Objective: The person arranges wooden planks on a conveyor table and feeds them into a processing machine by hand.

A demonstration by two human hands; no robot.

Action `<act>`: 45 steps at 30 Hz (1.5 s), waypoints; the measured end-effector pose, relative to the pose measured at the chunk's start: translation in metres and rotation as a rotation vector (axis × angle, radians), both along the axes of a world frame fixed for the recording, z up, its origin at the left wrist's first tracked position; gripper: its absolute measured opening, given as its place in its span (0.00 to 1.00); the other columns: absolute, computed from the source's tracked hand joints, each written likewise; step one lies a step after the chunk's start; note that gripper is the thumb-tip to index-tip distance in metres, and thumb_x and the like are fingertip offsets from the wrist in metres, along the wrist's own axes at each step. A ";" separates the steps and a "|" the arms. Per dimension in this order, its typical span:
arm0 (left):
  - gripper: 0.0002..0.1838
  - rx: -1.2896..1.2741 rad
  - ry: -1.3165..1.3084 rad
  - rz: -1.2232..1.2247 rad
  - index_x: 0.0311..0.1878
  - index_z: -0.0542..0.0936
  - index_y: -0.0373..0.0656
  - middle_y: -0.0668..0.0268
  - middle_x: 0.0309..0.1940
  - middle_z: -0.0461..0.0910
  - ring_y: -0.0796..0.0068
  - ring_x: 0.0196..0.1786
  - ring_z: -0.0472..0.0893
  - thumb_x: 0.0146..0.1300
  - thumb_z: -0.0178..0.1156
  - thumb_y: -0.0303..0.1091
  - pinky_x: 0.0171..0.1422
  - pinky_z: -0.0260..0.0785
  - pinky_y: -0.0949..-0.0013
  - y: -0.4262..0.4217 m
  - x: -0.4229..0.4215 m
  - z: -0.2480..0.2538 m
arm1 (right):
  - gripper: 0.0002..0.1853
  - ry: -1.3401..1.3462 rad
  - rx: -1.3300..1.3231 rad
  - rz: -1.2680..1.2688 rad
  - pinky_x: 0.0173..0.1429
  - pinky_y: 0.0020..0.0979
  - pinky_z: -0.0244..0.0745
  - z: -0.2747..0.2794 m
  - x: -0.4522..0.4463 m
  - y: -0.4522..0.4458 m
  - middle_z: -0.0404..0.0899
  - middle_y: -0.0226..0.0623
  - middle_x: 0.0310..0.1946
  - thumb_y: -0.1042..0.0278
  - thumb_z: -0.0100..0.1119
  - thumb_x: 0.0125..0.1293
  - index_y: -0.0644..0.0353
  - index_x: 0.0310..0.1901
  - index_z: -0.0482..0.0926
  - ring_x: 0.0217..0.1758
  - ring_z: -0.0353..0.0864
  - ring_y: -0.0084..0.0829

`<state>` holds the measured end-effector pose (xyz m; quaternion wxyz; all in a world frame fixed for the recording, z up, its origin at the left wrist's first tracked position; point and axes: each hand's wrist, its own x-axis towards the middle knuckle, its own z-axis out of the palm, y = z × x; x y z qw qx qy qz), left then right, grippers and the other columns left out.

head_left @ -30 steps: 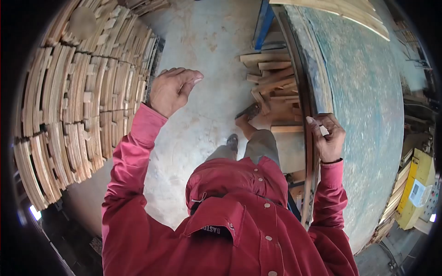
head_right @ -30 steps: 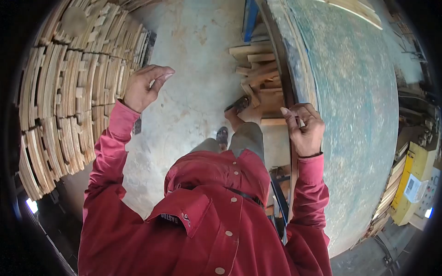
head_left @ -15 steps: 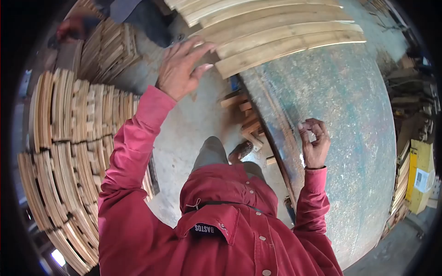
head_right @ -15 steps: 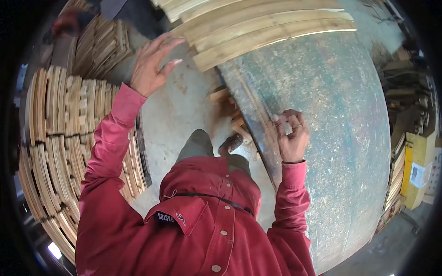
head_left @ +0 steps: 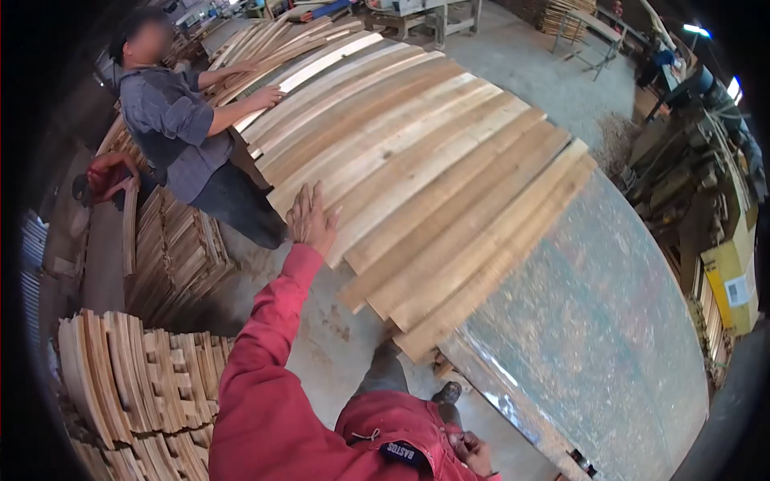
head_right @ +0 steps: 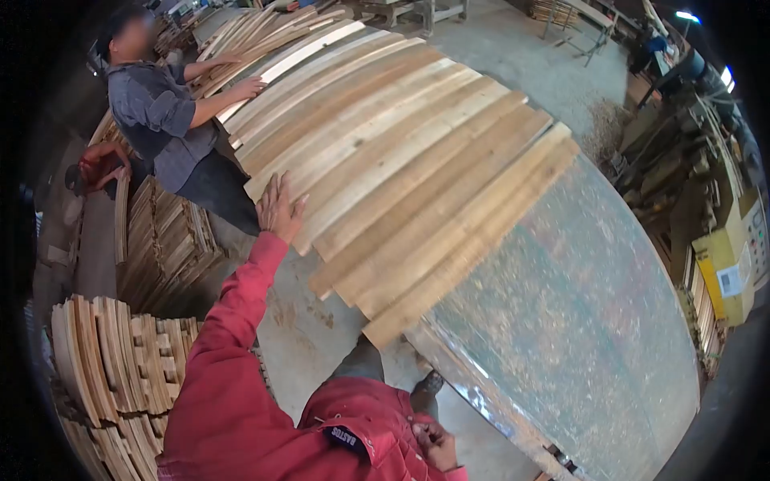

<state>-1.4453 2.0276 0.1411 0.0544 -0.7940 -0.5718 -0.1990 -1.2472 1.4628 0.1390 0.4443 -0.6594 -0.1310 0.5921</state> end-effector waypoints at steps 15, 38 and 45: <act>0.44 -0.119 0.098 0.230 0.82 0.61 0.46 0.50 0.78 0.63 0.40 0.78 0.62 0.73 0.45 0.69 0.80 0.46 0.35 0.168 0.030 -0.062 | 0.30 -0.870 -0.073 -0.087 0.38 0.32 0.76 0.015 0.045 0.239 0.79 0.41 0.40 0.63 0.66 0.72 0.67 0.70 0.68 0.32 0.77 0.27; 0.53 -0.312 0.031 -0.010 0.64 0.82 0.34 0.39 0.66 0.77 0.42 0.71 0.75 0.58 0.55 0.81 0.73 0.64 0.42 0.309 0.050 -0.148 | 0.55 -0.943 -0.508 0.010 0.52 0.47 0.83 0.002 0.104 0.233 0.87 0.59 0.42 0.22 0.69 0.54 0.70 0.63 0.66 0.47 0.90 0.55; 0.58 -0.268 -0.081 0.110 0.67 0.81 0.39 0.39 0.68 0.75 0.40 0.73 0.72 0.53 0.53 0.87 0.77 0.54 0.33 0.265 0.070 -0.109 | 0.66 -0.968 -0.393 0.052 0.43 0.47 0.81 0.007 0.109 0.222 0.85 0.56 0.30 0.23 0.65 0.57 0.84 0.74 0.55 0.36 0.89 0.53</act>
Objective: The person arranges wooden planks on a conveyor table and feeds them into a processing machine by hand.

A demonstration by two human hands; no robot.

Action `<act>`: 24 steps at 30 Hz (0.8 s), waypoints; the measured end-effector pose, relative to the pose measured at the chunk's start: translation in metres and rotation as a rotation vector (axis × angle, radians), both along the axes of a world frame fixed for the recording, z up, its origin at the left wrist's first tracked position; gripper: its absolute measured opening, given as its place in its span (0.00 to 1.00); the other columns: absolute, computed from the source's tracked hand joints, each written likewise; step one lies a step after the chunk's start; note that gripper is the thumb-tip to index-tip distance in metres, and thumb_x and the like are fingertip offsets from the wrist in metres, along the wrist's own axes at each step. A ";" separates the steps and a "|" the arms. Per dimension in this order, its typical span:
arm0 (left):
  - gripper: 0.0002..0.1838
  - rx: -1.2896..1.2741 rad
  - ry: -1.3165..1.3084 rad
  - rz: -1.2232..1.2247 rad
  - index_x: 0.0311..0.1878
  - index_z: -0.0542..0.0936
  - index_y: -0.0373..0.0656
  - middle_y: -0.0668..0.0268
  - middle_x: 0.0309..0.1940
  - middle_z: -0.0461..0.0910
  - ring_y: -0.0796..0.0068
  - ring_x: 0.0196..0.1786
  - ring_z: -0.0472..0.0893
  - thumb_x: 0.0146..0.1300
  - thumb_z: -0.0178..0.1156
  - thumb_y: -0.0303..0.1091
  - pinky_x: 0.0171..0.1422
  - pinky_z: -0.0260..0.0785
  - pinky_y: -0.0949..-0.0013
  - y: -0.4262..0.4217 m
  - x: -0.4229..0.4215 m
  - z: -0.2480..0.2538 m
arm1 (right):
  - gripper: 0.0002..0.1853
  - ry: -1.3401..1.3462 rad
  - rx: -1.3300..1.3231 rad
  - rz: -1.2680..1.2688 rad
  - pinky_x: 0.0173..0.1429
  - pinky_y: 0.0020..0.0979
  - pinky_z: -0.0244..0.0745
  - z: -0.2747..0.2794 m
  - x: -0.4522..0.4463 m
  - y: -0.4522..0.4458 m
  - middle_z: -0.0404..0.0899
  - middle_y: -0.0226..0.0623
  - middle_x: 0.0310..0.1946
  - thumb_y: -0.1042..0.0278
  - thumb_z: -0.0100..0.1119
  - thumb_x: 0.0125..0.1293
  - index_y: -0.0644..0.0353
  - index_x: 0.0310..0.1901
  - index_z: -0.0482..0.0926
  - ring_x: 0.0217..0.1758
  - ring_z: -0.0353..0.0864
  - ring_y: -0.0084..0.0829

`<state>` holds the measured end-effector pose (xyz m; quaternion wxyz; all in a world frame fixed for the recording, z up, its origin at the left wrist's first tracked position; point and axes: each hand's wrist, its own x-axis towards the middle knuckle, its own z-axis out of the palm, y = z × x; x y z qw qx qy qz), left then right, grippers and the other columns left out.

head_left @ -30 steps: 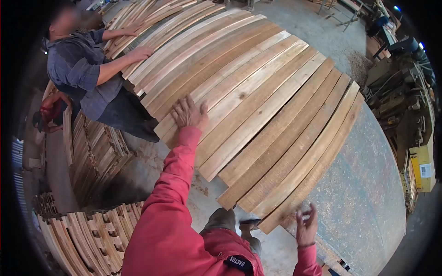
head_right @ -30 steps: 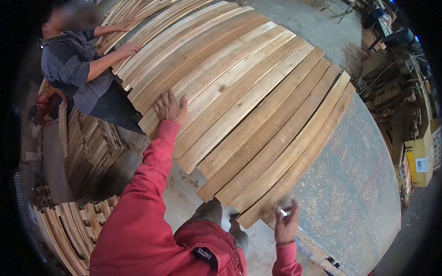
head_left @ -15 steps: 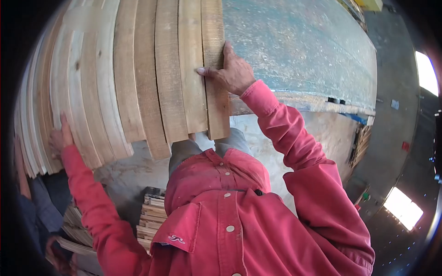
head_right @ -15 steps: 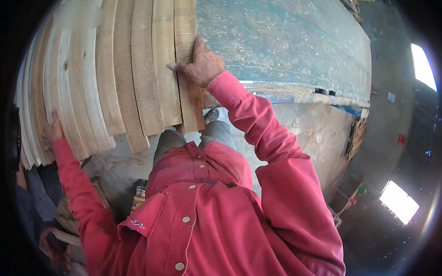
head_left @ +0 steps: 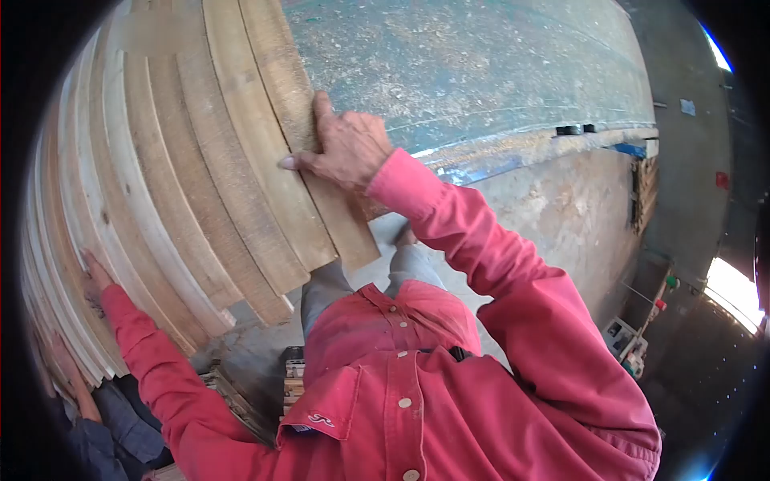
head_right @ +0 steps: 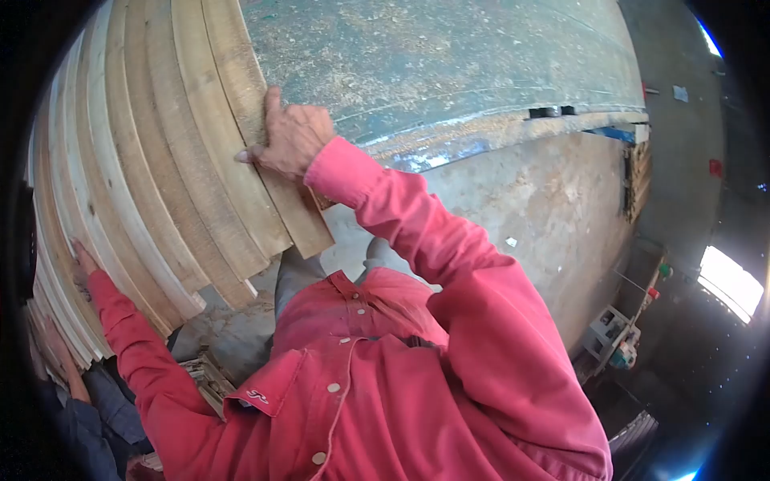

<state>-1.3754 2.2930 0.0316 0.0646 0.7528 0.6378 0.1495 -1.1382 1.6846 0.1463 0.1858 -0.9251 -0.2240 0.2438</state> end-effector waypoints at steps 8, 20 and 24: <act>0.56 -0.003 0.190 -0.043 0.67 0.81 0.40 0.43 0.66 0.77 0.41 0.71 0.73 0.54 0.55 0.84 0.77 0.55 0.33 -0.098 -0.030 0.012 | 0.55 -0.051 0.075 0.002 0.37 0.49 0.80 0.020 0.003 -0.081 0.83 0.58 0.25 0.38 0.66 0.60 0.79 0.72 0.57 0.31 0.87 0.57; 0.48 -0.044 -0.012 -0.173 0.61 0.84 0.35 0.46 0.60 0.78 0.45 0.64 0.76 0.58 0.61 0.76 0.70 0.65 0.48 -0.385 0.056 0.070 | 0.54 -0.115 0.126 -0.108 0.34 0.49 0.80 0.006 0.020 -0.302 0.82 0.57 0.22 0.39 0.66 0.60 0.76 0.75 0.58 0.29 0.87 0.55; 0.47 0.061 -0.009 -0.227 0.62 0.82 0.35 0.45 0.58 0.80 0.42 0.64 0.76 0.61 0.60 0.73 0.71 0.64 0.46 -0.473 0.096 0.064 | 0.55 -0.077 0.089 -0.167 0.37 0.49 0.81 0.026 0.029 -0.398 0.83 0.58 0.26 0.35 0.65 0.61 0.75 0.76 0.58 0.30 0.87 0.56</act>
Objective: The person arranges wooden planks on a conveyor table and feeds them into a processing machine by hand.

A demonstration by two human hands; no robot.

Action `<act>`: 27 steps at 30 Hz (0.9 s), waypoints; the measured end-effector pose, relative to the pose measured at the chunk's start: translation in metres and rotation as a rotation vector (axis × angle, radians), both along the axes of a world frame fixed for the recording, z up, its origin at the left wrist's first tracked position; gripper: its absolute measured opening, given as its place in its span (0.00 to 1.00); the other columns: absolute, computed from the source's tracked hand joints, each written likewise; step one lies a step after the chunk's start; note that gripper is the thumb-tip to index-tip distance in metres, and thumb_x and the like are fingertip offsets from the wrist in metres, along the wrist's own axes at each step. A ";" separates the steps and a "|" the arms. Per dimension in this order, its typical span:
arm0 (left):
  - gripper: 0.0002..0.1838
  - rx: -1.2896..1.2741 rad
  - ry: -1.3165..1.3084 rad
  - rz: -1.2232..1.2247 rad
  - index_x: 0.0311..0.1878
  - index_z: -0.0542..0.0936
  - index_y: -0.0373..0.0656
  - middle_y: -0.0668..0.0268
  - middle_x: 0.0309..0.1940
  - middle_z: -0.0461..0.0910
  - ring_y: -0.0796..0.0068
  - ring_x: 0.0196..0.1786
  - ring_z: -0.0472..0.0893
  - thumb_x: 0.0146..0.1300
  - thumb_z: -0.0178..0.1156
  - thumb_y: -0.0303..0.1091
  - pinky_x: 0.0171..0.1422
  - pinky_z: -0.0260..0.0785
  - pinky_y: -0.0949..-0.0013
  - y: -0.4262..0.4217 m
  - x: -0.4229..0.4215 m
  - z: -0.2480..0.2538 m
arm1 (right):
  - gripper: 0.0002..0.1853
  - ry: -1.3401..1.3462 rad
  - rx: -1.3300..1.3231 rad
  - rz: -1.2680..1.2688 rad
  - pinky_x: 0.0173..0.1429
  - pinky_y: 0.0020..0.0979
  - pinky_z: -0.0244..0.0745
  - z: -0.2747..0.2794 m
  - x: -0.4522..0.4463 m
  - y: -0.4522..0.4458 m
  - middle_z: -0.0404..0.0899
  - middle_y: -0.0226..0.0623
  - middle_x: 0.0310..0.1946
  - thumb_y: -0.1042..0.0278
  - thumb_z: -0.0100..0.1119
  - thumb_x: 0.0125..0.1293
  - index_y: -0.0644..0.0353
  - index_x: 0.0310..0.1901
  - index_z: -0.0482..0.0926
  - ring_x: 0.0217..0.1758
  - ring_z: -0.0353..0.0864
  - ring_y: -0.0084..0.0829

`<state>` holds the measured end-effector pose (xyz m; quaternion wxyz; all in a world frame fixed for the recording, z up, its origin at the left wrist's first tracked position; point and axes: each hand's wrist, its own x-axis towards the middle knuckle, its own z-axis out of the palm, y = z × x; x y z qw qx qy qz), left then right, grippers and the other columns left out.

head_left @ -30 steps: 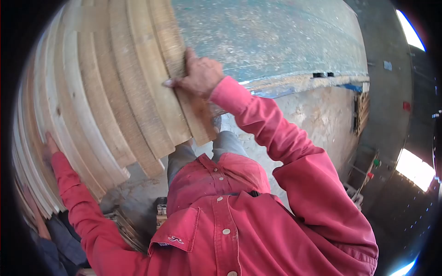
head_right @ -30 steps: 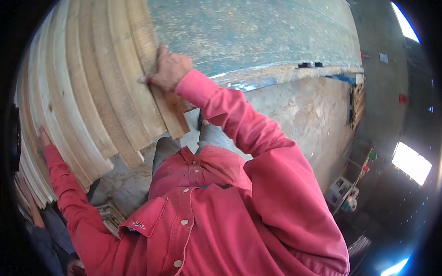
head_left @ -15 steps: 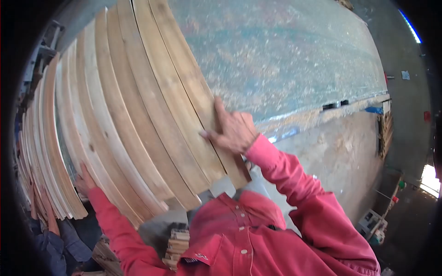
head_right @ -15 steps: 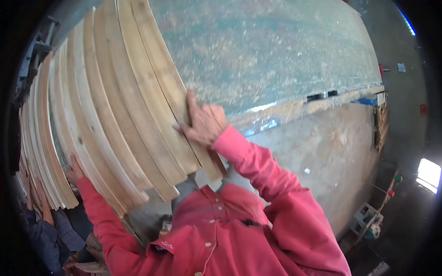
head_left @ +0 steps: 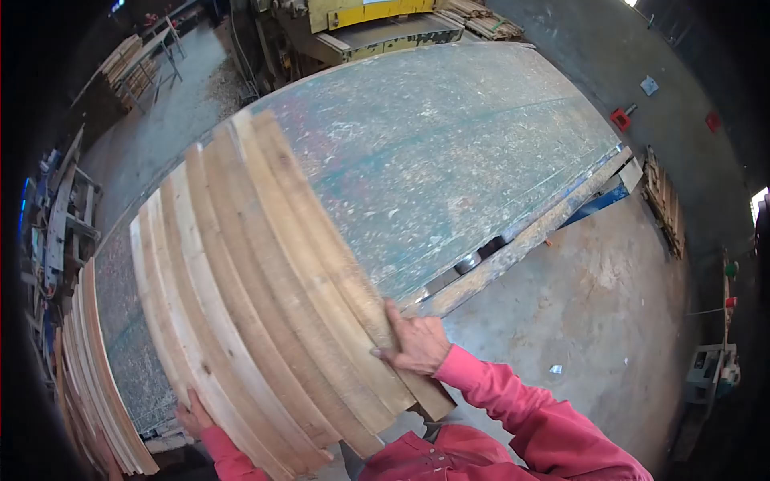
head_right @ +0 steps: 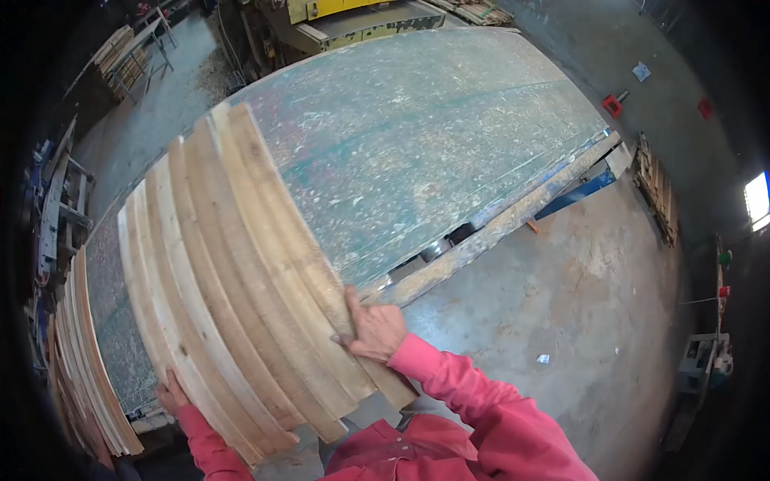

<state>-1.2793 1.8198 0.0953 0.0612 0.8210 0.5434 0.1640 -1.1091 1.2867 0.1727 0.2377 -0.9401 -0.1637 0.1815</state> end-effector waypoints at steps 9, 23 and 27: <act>0.39 0.039 -0.049 -0.296 0.56 0.82 0.36 0.50 0.53 0.78 0.43 0.60 0.76 0.57 0.71 0.64 0.65 0.62 0.37 -0.253 0.130 0.016 | 0.57 -0.187 -0.133 -0.349 0.41 0.50 0.80 0.006 0.042 -0.211 0.86 0.57 0.31 0.22 0.64 0.56 0.69 0.71 0.68 0.34 0.88 0.56; 0.51 0.010 -0.177 -0.534 0.64 0.71 0.26 0.48 0.52 0.72 0.45 0.59 0.71 0.55 0.71 0.67 0.62 0.62 0.46 -0.558 0.330 0.019 | 0.59 -0.214 -0.374 -0.492 0.57 0.48 0.76 -0.020 0.258 -0.511 0.87 0.60 0.45 0.17 0.59 0.54 0.57 0.77 0.68 0.53 0.86 0.57; 0.49 -0.029 -0.145 -0.503 0.65 0.71 0.27 0.46 0.54 0.71 0.43 0.60 0.71 0.58 0.70 0.66 0.63 0.62 0.45 -0.589 0.374 0.027 | 0.60 -0.190 -0.352 -0.495 0.58 0.50 0.76 -0.014 0.300 -0.543 0.86 0.63 0.45 0.15 0.59 0.53 0.57 0.78 0.66 0.52 0.86 0.60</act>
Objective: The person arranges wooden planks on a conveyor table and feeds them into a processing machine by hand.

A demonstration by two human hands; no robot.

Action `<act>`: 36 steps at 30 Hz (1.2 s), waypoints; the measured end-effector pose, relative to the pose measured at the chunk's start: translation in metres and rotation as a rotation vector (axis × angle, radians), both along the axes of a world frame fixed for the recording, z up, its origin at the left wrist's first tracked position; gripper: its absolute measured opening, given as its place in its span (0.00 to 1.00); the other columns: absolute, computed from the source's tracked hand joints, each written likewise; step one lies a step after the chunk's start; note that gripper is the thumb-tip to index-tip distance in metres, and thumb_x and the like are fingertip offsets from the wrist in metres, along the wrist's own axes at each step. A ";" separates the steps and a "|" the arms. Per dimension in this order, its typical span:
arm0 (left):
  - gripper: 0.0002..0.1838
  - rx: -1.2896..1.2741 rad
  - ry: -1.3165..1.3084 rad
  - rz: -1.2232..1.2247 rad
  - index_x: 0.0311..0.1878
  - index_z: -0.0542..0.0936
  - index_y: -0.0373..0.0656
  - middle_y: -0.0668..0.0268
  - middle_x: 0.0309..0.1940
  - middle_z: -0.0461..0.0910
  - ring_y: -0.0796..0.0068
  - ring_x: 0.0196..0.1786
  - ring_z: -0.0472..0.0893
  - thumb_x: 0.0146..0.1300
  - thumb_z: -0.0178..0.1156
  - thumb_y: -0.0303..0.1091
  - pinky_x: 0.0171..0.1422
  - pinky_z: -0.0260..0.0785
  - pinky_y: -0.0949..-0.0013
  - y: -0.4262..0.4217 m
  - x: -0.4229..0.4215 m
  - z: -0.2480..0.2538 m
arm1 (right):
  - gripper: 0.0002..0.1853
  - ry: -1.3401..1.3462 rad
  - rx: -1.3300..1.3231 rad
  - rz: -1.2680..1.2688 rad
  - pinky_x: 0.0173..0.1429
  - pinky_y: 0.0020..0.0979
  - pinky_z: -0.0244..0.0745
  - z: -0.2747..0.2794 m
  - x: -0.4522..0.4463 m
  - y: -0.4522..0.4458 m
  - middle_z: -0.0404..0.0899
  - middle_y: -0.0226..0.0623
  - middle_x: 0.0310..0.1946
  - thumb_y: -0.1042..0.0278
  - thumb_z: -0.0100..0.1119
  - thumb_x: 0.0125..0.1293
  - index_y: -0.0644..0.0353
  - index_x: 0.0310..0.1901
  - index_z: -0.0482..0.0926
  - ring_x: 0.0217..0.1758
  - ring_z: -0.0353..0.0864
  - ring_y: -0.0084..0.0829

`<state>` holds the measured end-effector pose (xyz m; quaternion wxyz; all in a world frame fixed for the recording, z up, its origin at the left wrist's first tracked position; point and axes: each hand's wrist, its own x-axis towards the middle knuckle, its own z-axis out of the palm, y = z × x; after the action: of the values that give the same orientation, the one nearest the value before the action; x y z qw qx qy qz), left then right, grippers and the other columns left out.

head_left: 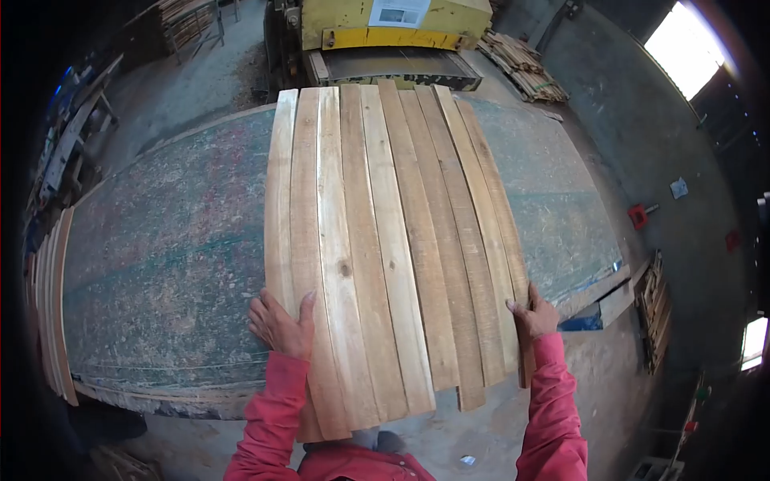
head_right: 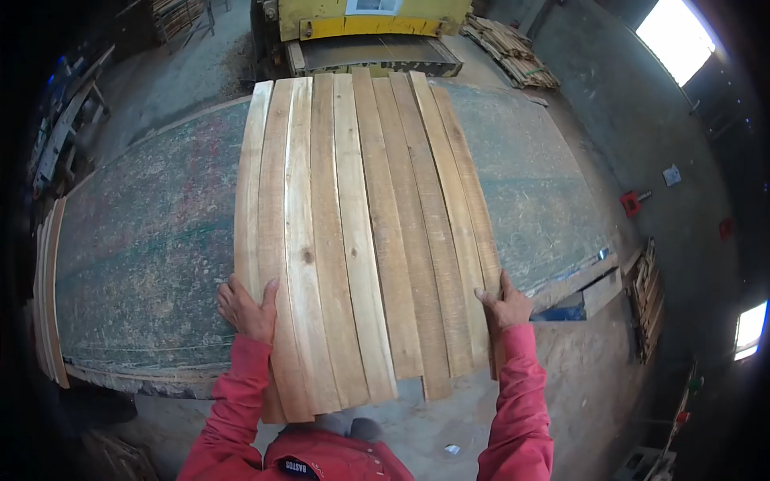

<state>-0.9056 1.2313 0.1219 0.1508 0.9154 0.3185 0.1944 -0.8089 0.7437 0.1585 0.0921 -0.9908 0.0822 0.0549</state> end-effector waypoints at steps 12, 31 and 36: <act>0.51 0.266 0.013 -0.279 0.79 0.64 0.40 0.45 0.71 0.65 0.39 0.69 0.66 0.64 0.63 0.69 0.73 0.53 0.37 -0.092 -0.088 0.049 | 0.61 0.142 0.217 0.292 0.61 0.48 0.79 0.028 -0.027 -0.043 0.74 0.60 0.64 0.38 0.80 0.48 0.64 0.78 0.59 0.64 0.80 0.56; 0.31 -1.027 -0.706 1.111 0.62 0.77 0.36 0.54 0.50 0.83 0.58 0.45 0.83 0.68 0.70 0.52 0.49 0.77 0.53 -0.290 -0.112 -0.016 | 0.70 0.527 0.667 0.523 0.43 0.35 0.80 -0.016 -0.063 -0.174 0.80 0.41 0.41 0.45 0.85 0.47 0.72 0.81 0.47 0.40 0.84 0.37; 0.25 -1.291 -1.063 0.824 0.52 0.83 0.33 0.57 0.43 0.86 0.65 0.39 0.86 0.71 0.68 0.50 0.41 0.78 0.67 -0.274 -0.108 -0.074 | 0.75 0.325 0.591 0.835 0.46 0.41 0.81 -0.002 -0.073 -0.174 0.79 0.47 0.44 0.44 0.86 0.44 0.73 0.81 0.42 0.43 0.84 0.44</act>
<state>-1.0139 0.9573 0.0484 0.6756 0.2598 0.5538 0.4116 -0.8823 0.5693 0.1564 0.3236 -0.8497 -0.3248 0.2605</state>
